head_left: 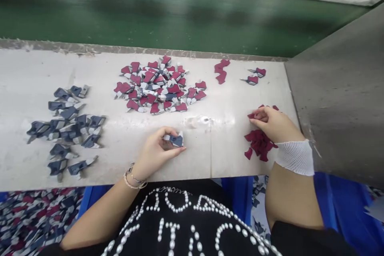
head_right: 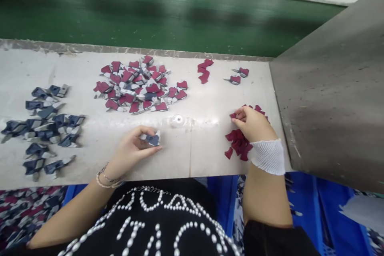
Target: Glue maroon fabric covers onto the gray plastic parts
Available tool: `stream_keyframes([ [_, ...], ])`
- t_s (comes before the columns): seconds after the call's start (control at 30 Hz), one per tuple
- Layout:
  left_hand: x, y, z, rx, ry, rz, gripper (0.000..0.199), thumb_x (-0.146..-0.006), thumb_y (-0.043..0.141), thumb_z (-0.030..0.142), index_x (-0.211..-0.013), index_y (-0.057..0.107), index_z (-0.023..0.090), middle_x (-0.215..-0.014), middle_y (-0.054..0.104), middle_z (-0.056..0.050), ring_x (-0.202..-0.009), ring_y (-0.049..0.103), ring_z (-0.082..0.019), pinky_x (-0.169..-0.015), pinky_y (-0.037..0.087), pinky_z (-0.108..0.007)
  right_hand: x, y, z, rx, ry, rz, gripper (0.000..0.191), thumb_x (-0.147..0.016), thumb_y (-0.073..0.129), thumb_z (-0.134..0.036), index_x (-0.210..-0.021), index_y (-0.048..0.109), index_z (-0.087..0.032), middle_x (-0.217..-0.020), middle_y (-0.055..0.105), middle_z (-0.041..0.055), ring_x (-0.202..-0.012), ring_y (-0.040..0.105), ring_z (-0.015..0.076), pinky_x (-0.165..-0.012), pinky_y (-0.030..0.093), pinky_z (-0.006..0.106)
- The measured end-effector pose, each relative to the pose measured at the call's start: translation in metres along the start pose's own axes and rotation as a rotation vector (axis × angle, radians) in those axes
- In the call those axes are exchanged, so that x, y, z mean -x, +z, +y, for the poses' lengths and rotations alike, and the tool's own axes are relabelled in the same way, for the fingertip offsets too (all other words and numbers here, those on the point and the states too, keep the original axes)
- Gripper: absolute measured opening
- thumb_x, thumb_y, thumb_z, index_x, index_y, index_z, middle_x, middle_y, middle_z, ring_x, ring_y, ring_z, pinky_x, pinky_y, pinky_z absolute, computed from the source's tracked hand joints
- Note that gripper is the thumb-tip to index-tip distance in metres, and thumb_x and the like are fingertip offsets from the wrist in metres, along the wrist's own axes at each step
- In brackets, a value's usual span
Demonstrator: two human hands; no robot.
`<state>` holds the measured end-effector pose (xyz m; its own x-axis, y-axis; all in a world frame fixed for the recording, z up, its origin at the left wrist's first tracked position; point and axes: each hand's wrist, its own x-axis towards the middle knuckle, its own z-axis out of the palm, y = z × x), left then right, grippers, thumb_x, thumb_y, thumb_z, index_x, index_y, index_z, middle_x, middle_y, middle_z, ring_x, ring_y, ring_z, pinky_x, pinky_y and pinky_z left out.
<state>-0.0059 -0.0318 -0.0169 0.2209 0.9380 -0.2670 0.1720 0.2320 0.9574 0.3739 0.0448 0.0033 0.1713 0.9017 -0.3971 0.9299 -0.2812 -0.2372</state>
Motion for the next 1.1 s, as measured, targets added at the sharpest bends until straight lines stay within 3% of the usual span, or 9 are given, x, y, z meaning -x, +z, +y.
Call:
stream_keyframes([
  [0.23,-0.002,0.004,-0.003,-0.030,-0.006,0.009,0.035,-0.078,0.082,0.036,-0.100,0.059,0.021,-0.097,0.066,-0.001,-0.076,0.070,-0.013,-0.072,0.059,-0.028,-0.011,-0.004,-0.009,-0.011,-0.017,-0.091,0.015,-0.094,0.069,-0.030,-0.098,0.068,-0.015,-0.095,0.071,0.0028,-0.083,0.068,0.0164,-0.079,0.058,0.036],
  [0.37,-0.002,0.005,-0.007,0.009,0.047,0.034,0.038,-0.075,0.085,0.035,-0.099,0.060,0.020,-0.094,0.065,-0.001,-0.074,0.068,-0.012,-0.069,0.060,-0.026,-0.006,-0.012,-0.017,-0.063,-0.074,-0.054,0.006,-0.083,0.076,-0.026,-0.084,0.075,-0.020,-0.084,0.075,0.0072,-0.078,0.070,0.0255,-0.071,0.056,0.040],
  [0.47,-0.003,0.007,-0.011,0.078,0.115,0.074,0.041,-0.068,0.089,0.033,-0.093,0.060,0.018,-0.094,0.064,-0.002,-0.078,0.068,-0.013,-0.066,0.061,-0.025,0.018,-0.021,-0.030,-0.120,-0.135,-0.048,0.024,-0.086,0.070,-0.045,-0.088,0.078,-0.023,-0.077,0.074,0.0099,-0.065,0.067,0.0288,-0.056,0.050,0.041],
  [0.57,-0.001,0.009,-0.012,0.111,0.192,0.103,0.044,-0.063,0.092,0.032,-0.088,0.060,0.018,-0.093,0.065,-0.003,-0.083,0.069,-0.014,-0.064,0.062,-0.024,0.057,-0.022,-0.055,-0.294,-0.272,-0.167,0.041,-0.089,0.060,-0.062,-0.096,0.075,-0.025,-0.084,0.076,0.0095,-0.065,0.071,0.0268,-0.055,0.056,0.039],
  [0.67,0.003,0.013,-0.010,0.076,0.299,0.134,0.042,-0.063,0.092,0.031,-0.089,0.061,0.018,-0.092,0.068,-0.003,-0.083,0.069,-0.014,-0.064,0.062,-0.023,0.095,-0.010,-0.085,-0.506,-0.533,-0.382,0.027,-0.093,0.063,-0.051,-0.097,0.073,-0.026,-0.095,0.078,0.0070,-0.085,0.075,0.0262,-0.072,0.062,0.037],
  [0.73,0.006,0.016,-0.008,0.037,0.357,0.163,0.040,-0.066,0.091,0.029,-0.091,0.063,0.018,-0.093,0.069,-0.003,-0.085,0.070,-0.014,-0.069,0.062,-0.024,0.112,0.004,-0.103,-0.563,-0.651,-0.426,0.017,-0.097,0.061,-0.041,-0.100,0.072,-0.028,-0.097,0.078,0.0038,-0.087,0.075,0.0223,-0.075,0.062,0.033],
  [0.9,0.011,0.021,-0.007,0.035,0.380,0.179,0.033,-0.074,0.086,0.025,-0.099,0.065,0.019,-0.099,0.069,-0.005,-0.090,0.070,-0.015,-0.073,0.062,-0.025,0.128,0.029,-0.122,-0.565,-0.677,-0.280,0.026,-0.103,0.050,-0.027,-0.128,0.053,-0.028,-0.103,0.076,0.0033,-0.092,0.075,0.0197,-0.077,0.060,0.030],
  [0.97,0.011,0.021,-0.007,0.022,0.401,0.177,0.031,-0.076,0.085,0.024,-0.100,0.065,0.019,-0.100,0.069,-0.005,-0.090,0.070,-0.015,-0.073,0.062,-0.026,0.127,0.029,-0.124,-0.586,-0.628,-0.258,0.020,-0.101,0.055,-0.031,-0.121,0.053,-0.027,-0.095,0.076,0.0021,-0.085,0.075,0.0196,-0.069,0.059,0.028],
  [1.1,0.011,0.023,-0.007,-0.052,0.469,0.209,0.027,-0.078,0.083,0.023,-0.097,0.065,0.019,-0.097,0.070,-0.005,-0.090,0.070,-0.016,-0.078,0.060,-0.029,0.119,0.022,-0.132,-0.544,-0.642,-0.270,0.009,-0.097,0.062,-0.032,-0.096,0.070,-0.028,-0.083,0.075,-0.0025,-0.070,0.071,0.0157,-0.062,0.056,0.027],
])
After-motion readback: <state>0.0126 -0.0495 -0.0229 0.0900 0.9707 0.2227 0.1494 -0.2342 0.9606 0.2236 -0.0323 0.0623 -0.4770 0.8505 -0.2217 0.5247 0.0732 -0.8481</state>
